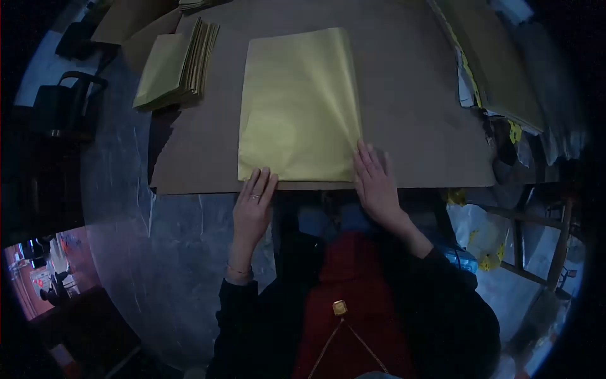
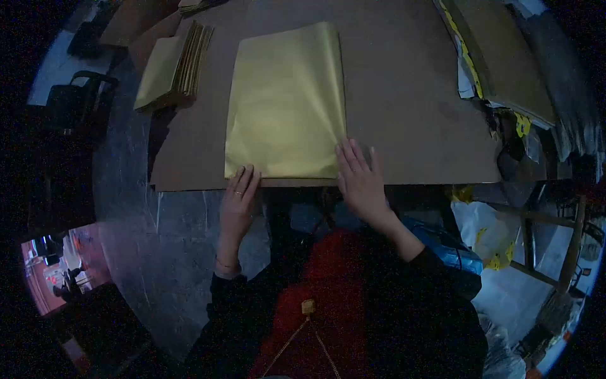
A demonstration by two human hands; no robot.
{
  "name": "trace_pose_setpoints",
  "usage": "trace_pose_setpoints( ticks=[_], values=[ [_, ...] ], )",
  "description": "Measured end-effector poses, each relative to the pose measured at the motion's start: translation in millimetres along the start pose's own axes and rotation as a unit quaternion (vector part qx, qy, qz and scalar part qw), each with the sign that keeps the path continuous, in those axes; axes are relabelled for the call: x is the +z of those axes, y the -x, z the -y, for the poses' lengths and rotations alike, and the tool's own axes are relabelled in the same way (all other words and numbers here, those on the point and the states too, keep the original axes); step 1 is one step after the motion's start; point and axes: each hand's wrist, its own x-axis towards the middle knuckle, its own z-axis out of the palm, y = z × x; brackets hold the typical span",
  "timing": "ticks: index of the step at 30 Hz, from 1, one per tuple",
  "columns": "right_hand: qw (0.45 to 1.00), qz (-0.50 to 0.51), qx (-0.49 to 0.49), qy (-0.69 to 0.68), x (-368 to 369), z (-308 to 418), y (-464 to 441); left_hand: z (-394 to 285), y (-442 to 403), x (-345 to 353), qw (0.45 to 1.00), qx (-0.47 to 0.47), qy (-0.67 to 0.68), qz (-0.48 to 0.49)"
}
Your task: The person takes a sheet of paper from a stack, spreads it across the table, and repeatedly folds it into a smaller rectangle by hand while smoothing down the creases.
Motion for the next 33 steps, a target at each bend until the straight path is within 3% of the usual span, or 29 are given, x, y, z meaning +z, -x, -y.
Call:
trace_pose_setpoints(
  ticks=[6,8,10,13,18,24,33],
  values=[
    [0.999,-0.010,0.031,-0.006,-1.6,21.2,-5.6,-19.3,-3.9,-1.7,0.999,0.013,0.029,0.001],
    [0.989,0.012,-0.058,-0.134,-7.4,39.1,-11.5,-22.2,-7.0,2.7,0.998,0.017,0.061,0.009],
    [0.991,0.010,-0.100,-0.093,0.4,50.2,-13.8,-27.2,-12.1,6.9,0.994,0.046,0.102,0.006],
    [0.982,0.037,-0.142,-0.122,7.2,51.0,-15.4,-38.9,-15.8,9.7,0.995,0.075,0.057,0.015],
    [0.986,0.084,-0.103,-0.103,3.7,32.2,-6.9,-53.5,-23.7,8.7,0.998,0.043,0.044,0.028],
    [0.996,0.056,-0.061,-0.020,-7.4,4.7,-4.3,-59.3,-23.0,16.4,0.999,0.035,0.011,0.023],
    [0.998,0.022,-0.060,-0.026,-8.4,-52.7,-71.9,-57.7,-20.5,19.4,0.999,0.045,0.009,0.003]
  ],
)
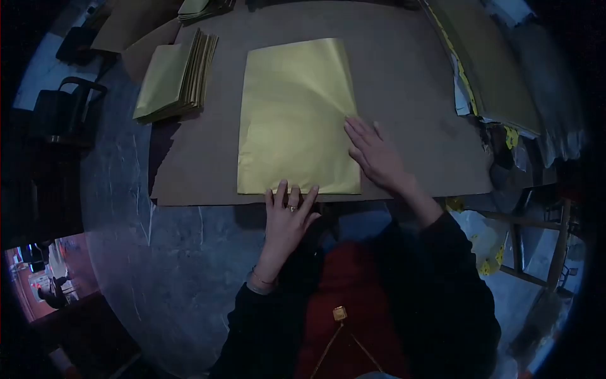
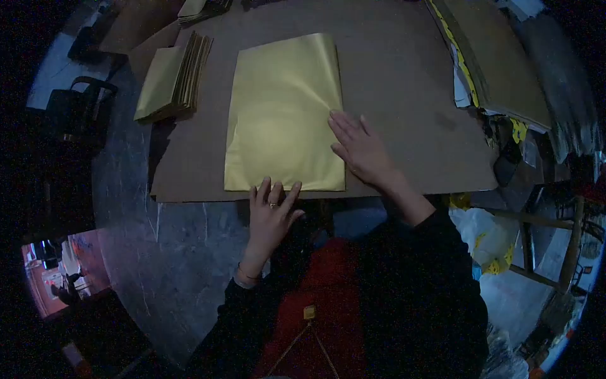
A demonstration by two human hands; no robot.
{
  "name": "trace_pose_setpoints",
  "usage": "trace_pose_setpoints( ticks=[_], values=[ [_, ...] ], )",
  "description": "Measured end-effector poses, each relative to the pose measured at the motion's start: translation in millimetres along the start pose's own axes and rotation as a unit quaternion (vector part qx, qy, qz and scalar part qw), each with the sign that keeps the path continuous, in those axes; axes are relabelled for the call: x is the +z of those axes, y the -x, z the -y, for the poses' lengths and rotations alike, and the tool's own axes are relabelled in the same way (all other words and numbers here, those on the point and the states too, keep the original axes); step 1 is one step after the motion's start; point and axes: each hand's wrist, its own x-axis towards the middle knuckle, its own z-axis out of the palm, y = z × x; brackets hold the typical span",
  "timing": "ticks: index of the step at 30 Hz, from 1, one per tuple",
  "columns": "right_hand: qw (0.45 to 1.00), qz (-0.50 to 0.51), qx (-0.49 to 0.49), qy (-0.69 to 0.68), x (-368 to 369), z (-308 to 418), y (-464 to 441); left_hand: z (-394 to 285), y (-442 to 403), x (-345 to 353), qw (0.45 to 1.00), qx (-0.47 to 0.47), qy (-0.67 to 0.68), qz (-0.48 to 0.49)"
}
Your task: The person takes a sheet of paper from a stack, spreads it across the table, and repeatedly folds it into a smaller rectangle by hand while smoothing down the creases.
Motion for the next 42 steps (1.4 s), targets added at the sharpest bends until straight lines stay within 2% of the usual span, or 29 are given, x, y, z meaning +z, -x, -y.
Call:
trace_pose_setpoints(
  ticks=[3,12,18,21,23,27,29,33,35,37,39,42],
  values=[
    [1.000,0.003,-0.002,-0.010,0.8,-29.5,-33.3,0.9,1.5,3.8,1.000,0.004,0.005,-0.018],
    [0.996,-0.036,0.075,0.015,4.4,-91.0,-135.7,-0.2,2.4,2.2,1.000,0.003,0.001,-0.021],
    [0.994,-0.045,0.094,0.037,7.9,-103.0,-155.7,-1.5,5.7,10.6,1.000,-0.007,0.001,-0.019],
    [0.991,-0.065,0.109,0.035,9.3,-81.1,-136.6,-1.7,4.4,7.4,1.000,-0.013,-0.002,-0.024],
    [0.990,-0.034,0.063,0.121,15.3,-63.9,-103.8,-1.6,5.2,9.5,0.999,-0.013,0.010,-0.038],
    [0.998,-0.031,0.038,0.049,12.6,-7.1,-11.2,-1.9,4.1,6.0,0.999,-0.011,0.015,-0.046],
    [0.997,-0.024,0.017,0.069,10.4,24.0,30.1,0.8,5.9,11.3,0.999,-0.026,0.017,-0.040],
    [0.997,0.022,0.037,0.059,8.2,60.5,70.6,0.5,4.0,7.1,0.998,-0.019,0.027,-0.046],
    [0.997,0.005,0.044,0.063,9.0,65.0,79.6,2.4,5.9,6.2,0.999,-0.015,0.022,-0.029],
    [0.997,0.014,0.033,0.072,5.8,63.3,81.1,5.6,8.0,-0.1,0.998,-0.034,0.035,-0.035],
    [0.996,0.018,0.024,0.084,2.1,62.3,80.3,12.3,13.5,-6.0,0.989,-0.133,0.005,-0.071],
    [0.996,0.051,0.024,0.074,-1.3,59.8,80.3,22.5,28.7,-13.2,0.977,-0.191,-0.061,-0.072]
  ],
)
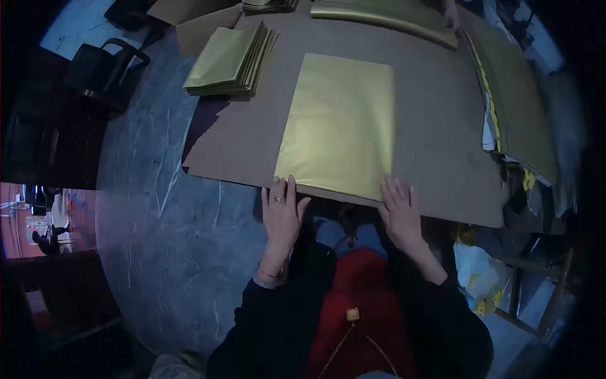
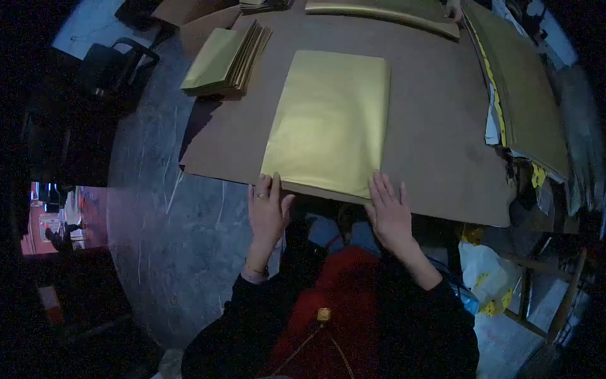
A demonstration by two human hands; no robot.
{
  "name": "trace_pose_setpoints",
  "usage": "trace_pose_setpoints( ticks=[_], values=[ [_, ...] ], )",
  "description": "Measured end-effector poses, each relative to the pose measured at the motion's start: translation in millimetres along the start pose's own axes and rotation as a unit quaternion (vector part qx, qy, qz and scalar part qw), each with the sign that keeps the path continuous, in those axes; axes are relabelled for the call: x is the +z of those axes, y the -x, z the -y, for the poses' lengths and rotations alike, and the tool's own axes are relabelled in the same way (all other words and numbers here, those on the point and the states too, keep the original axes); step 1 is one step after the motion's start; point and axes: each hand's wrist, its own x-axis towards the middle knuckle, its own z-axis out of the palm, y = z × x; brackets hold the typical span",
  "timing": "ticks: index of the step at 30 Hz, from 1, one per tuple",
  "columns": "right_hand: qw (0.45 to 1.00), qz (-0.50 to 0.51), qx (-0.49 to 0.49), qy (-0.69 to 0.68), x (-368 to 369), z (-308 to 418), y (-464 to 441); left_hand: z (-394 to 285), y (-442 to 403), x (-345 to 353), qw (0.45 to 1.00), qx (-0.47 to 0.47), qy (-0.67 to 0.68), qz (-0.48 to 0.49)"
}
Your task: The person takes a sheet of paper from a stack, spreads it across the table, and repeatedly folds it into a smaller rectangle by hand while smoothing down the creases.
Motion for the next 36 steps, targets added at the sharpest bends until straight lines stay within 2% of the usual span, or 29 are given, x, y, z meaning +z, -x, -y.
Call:
trace_pose_setpoints(
  ticks=[3,6,8,12,25,33,36],
  values=[
    [1.000,-0.012,-0.004,-0.009,5.4,-1.0,-0.3,5.3,7.3,0.3,0.999,-0.035,-0.012,-0.022],
    [1.000,-0.007,0.008,-0.018,11.0,-1.4,-0.2,8.6,3.2,2.3,0.996,-0.061,0.063,-0.034],
    [0.999,-0.015,0.013,-0.030,11.0,-1.5,-0.5,13.8,-5.5,3.4,0.983,-0.095,0.128,-0.086],
    [1.000,-0.017,0.018,-0.001,11.5,0.0,-1.3,23.5,-20.7,4.8,0.981,-0.103,0.132,-0.100],
    [0.997,-0.065,0.021,-0.042,14.4,-4.6,-2.8,24.9,-17.5,8.4,0.977,-0.097,0.149,-0.121],
    [0.992,-0.089,0.024,-0.089,16.7,-5.1,-3.0,29.0,-17.5,8.2,0.967,-0.122,0.192,-0.111],
    [0.993,-0.084,0.027,-0.084,13.3,-3.5,-4.1,25.2,-22.4,0.3,0.953,-0.160,0.234,-0.104]
  ],
)
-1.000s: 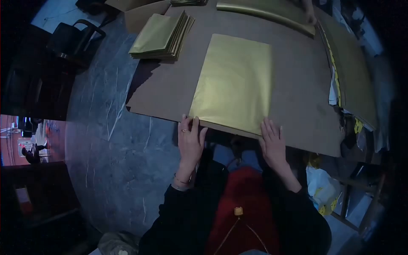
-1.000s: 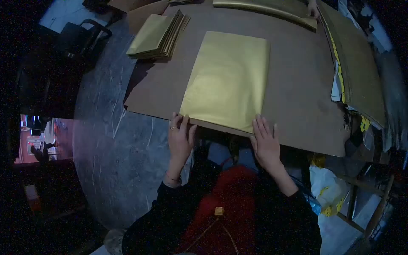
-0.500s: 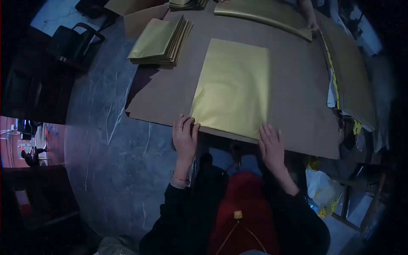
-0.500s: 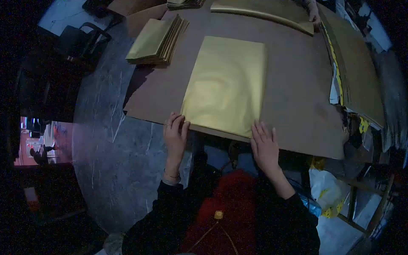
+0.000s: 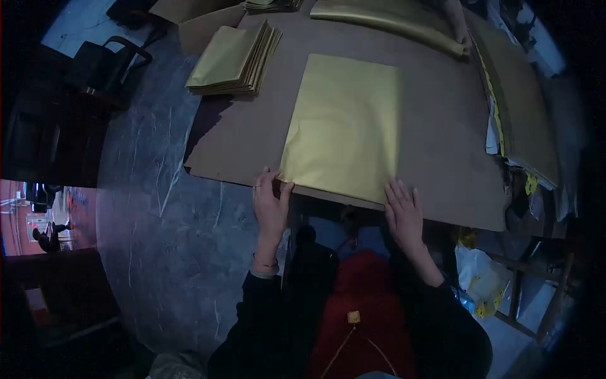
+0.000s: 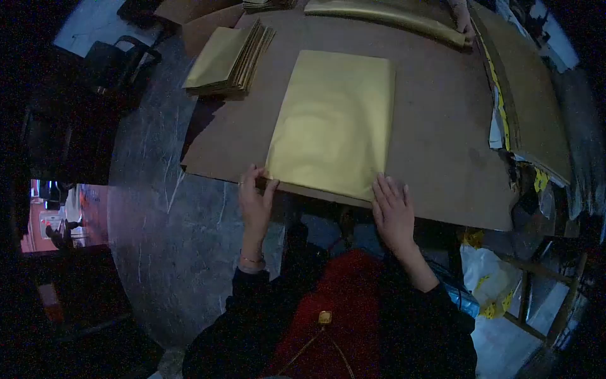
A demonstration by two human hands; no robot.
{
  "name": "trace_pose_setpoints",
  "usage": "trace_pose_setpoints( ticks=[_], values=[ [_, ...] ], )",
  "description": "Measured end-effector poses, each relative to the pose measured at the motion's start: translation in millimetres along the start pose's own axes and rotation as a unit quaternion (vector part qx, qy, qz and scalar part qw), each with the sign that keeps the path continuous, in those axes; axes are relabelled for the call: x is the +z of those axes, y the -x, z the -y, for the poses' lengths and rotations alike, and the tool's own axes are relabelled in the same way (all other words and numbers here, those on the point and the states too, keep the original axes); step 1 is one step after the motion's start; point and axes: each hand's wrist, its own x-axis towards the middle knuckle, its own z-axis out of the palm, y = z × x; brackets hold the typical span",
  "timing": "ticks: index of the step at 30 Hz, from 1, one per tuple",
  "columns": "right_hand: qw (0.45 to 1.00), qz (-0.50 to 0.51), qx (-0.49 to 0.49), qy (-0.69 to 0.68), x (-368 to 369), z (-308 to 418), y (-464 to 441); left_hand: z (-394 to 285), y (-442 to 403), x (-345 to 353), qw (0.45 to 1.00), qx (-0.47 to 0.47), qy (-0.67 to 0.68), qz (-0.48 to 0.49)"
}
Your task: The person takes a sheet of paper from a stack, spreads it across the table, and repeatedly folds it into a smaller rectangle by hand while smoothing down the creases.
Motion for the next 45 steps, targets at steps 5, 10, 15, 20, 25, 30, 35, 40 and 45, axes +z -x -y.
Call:
trace_pose_setpoints(
  ticks=[5,10,15,20,25,30,35,40,45],
  values=[
    [1.000,0.002,-0.008,-0.004,-1.1,-0.9,0.4,-1.4,-6.3,-6.1,0.999,-0.012,-0.015,0.040],
    [1.000,-0.009,-0.004,-0.018,-1.2,-0.6,0.1,14.2,-8.9,-8.2,0.994,0.064,-0.072,0.058],
    [1.000,-0.012,-0.005,-0.015,-0.9,-0.1,0.8,14.9,-8.8,-8.4,0.995,0.068,-0.060,0.045],
    [1.000,-0.022,-0.006,-0.022,-0.3,-0.9,0.9,18.5,-9.3,-7.1,0.994,0.072,-0.064,0.049],
    [1.000,0.000,-0.001,-0.004,-1.5,1.1,0.2,14.1,-10.0,-9.4,0.993,0.087,-0.070,0.042],
    [0.999,-0.022,0.009,-0.044,-0.7,6.2,0.7,17.5,-7.9,-8.5,0.991,0.110,-0.071,0.032],
    [0.992,0.008,-0.048,-0.115,2.2,46.1,-18.6,11.7,-4.7,-7.1,0.994,0.088,-0.058,0.025],
    [0.965,0.006,-0.182,-0.188,21.6,137.7,-54.4,20.1,0.2,-4.8,0.992,0.110,-0.055,0.009],
    [0.981,-0.007,-0.174,-0.087,50.0,143.7,-55.1,26.5,0.6,-5.0,0.978,0.155,-0.137,0.022]
  ],
)
